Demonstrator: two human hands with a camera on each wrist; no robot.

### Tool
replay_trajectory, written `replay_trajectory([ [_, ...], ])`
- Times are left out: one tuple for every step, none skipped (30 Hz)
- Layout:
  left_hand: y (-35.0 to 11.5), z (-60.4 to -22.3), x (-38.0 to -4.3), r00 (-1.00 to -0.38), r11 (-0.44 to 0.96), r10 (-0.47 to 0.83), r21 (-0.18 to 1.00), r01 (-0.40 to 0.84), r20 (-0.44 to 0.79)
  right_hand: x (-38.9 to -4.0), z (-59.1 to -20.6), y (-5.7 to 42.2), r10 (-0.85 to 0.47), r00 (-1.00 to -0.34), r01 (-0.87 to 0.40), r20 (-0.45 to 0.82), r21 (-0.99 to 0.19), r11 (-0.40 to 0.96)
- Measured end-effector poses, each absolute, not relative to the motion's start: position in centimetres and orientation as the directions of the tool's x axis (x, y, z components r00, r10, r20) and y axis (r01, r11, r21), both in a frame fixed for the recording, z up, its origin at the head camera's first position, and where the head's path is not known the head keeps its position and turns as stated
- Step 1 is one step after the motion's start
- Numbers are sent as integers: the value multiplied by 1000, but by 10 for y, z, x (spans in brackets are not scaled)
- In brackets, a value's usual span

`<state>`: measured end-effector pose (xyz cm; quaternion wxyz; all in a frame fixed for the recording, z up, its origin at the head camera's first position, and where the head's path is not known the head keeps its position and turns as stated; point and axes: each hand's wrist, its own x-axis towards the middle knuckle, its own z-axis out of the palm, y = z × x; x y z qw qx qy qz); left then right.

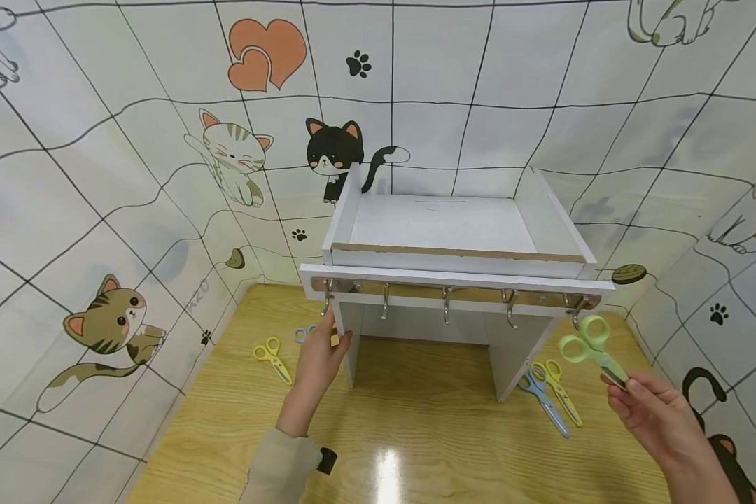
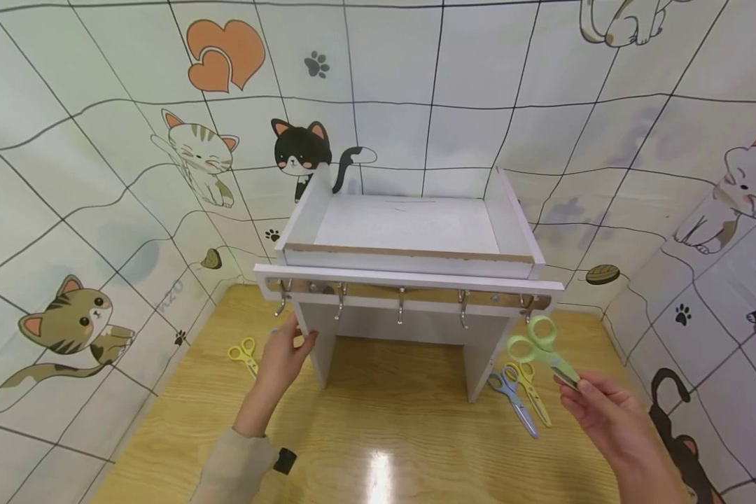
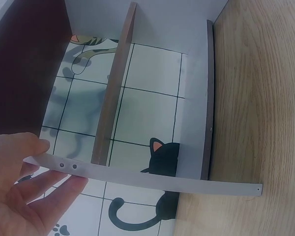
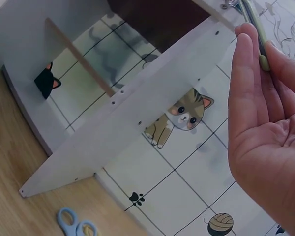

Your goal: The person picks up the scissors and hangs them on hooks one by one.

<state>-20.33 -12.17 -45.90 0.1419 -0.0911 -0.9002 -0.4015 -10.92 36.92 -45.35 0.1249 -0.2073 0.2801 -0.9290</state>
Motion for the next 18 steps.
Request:
replay_trajectory([
  [-122, -459, -203, -944, 658, 50, 700, 278, 327, -110, -455, 369, -348, -887, 110, 305, -592, -798],
  [-122, -459, -203, -944, 658, 50, 701, 277, 326, -111, -457, 368, -348, -891, 105, 292, -612, -784],
  [-121, -459, -203, -944, 659, 50, 700, 277, 327, -111, -459, 368, -345, -896, 100, 279, -631, -770],
  [-121, -460, -203, -944, 660, 48, 699, 274, 325, -112, -461, 368, -341, -903, 99, 262, -645, -758],
  [-121, -460, -203, -945, 662, 45, 698, 272, 325, -112, -463, 367, -336, -908, 97, 251, -655, -750],
  [-121, -460, -203, -946, 663, 43, 699, 268, 322, -113, -464, 367, -329, -914, 96, 237, -661, -744],
  [-121, -460, -203, -946, 662, 41, 700, 267, 322, -113, -466, 366, -331, -915, 100, 232, -662, -743],
  [-120, -459, -203, -946, 664, 39, 699, 266, 323, -113, -468, 366, -335, -914, 107, 228, -661, -742],
  [-120, -459, -203, -946, 664, 39, 699, 266, 323, -113, -469, 366, -337, -915, 115, 221, -658, -744],
  [-120, -459, -203, -946, 662, 38, 701, 265, 322, -113, -470, 365, -342, -913, 124, 221, -650, -750],
  [-120, -459, -203, -945, 660, 38, 702, 267, 324, -113, -471, 364, -351, -909, 133, 226, -641, -756],
  [-120, -459, -203, -946, 659, 37, 703, 266, 323, -114, -473, 364, -361, -903, 144, 231, -632, -762],
  [-120, -459, -203, -946, 658, 37, 704, 266, 323, -114, -474, 363, -369, -900, 150, 232, -629, -763],
  [-120, -459, -203, -946, 658, 37, 704, 266, 323, -115, -474, 362, -373, -899, 156, 230, -626, -764],
  [-120, -459, -203, -946, 658, 38, 704, 267, 323, -115, -475, 362, -377, -897, 160, 230, -626, -764],
  [-120, -459, -203, -945, 659, 37, 703, 267, 324, -116, -477, 361, -382, -894, 162, 233, -628, -762],
  [-120, -460, -203, -945, 661, 36, 702, 267, 325, -117, -478, 360, -387, -892, 163, 235, -630, -759],
  [-120, -460, -203, -945, 662, 36, 700, 267, 326, -117, -479, 360, -392, -888, 163, 239, -633, -757],
])
